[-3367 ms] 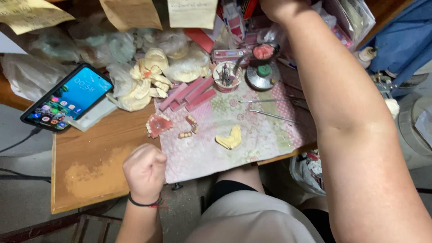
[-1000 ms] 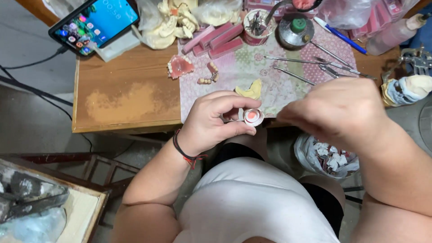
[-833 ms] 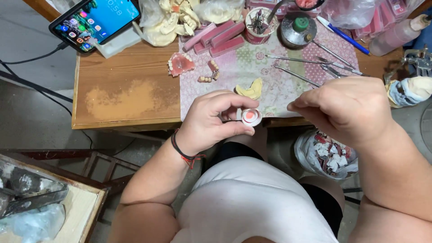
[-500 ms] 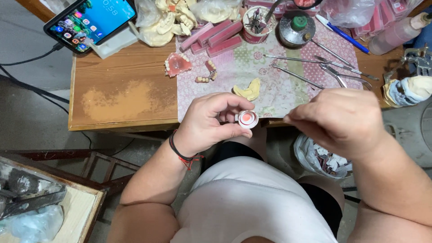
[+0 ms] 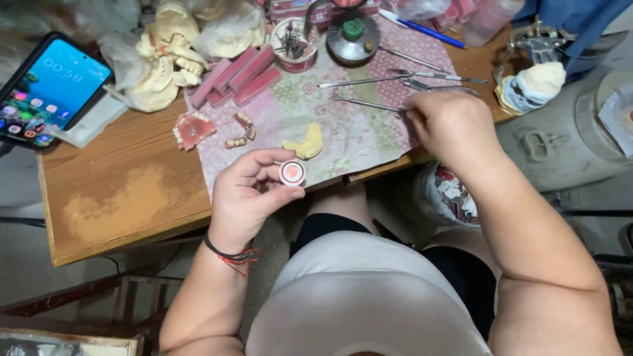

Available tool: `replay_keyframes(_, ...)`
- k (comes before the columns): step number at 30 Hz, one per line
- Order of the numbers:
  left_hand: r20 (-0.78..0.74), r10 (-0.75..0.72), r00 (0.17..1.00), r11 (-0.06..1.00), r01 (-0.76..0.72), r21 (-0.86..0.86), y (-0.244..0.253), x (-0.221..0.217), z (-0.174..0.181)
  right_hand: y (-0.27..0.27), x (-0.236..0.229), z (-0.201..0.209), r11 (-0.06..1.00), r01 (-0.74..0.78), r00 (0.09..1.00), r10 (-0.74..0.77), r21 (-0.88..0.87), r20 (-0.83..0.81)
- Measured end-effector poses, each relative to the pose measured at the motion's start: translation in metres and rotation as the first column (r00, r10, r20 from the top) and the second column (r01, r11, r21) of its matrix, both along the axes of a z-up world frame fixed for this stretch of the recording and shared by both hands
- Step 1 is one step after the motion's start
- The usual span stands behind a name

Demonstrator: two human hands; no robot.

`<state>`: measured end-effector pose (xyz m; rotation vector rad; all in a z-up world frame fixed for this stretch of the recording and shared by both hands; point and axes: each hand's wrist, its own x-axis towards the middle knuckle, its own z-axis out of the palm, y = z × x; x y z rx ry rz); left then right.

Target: The person prepares a small container of reddish paste by mixing it with a metal tool, then retrieves a paintbrush from a drawer. They proceed to paint a yellow dental mold with the reddish paste, applying it carefully to the inner surfaces.

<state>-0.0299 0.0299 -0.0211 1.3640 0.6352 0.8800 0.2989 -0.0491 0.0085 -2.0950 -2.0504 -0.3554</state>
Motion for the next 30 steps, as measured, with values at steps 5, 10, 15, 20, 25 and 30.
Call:
replay_keyframes(5, 0.02, 0.018, 1.0, 0.999, -0.017, -0.043, 0.003, 0.02, -0.005, 0.016, 0.007, -0.024, 0.986, -0.139, 0.969, 0.117, 0.087, 0.216)
replay_keyframes(10, 0.029, -0.005, 1.0, 1.0, 0.006, -0.015, 0.0, 0.039, -0.005, 0.03, 0.016, -0.035, 0.984, -0.178, 0.972, 0.171, 0.03, 0.163)
replay_keyframes(15, 0.039, -0.024, 0.999, 1.0, 0.025, -0.014, -0.005, 0.063, -0.008, 0.033, 0.012, -0.008, 0.976, -0.031, 0.999, 0.021, -0.215, -0.046)
replay_keyframes(20, 0.051, -0.049, 0.998, 0.999, 0.049, -0.007, -0.014, 0.091, -0.002, -0.018, 0.032, 0.002, 0.976, -0.076, 0.915, 0.15, 0.205, -0.374)
replay_keyframes(25, 0.078, -0.213, 0.974, 0.976, 0.21, 0.051, -0.031, 0.131, 0.008, -0.089, -0.026, 0.025, 0.846, 0.146, 0.156, 0.491, 0.512, -0.857)
replay_keyframes(30, 0.022, -0.282, 0.959, 0.952, 0.277, 0.13, -0.055, 0.168, 0.028, -0.115, -0.023, 0.02, 0.802, 0.121, 0.448, 0.482, 0.585, -0.753)
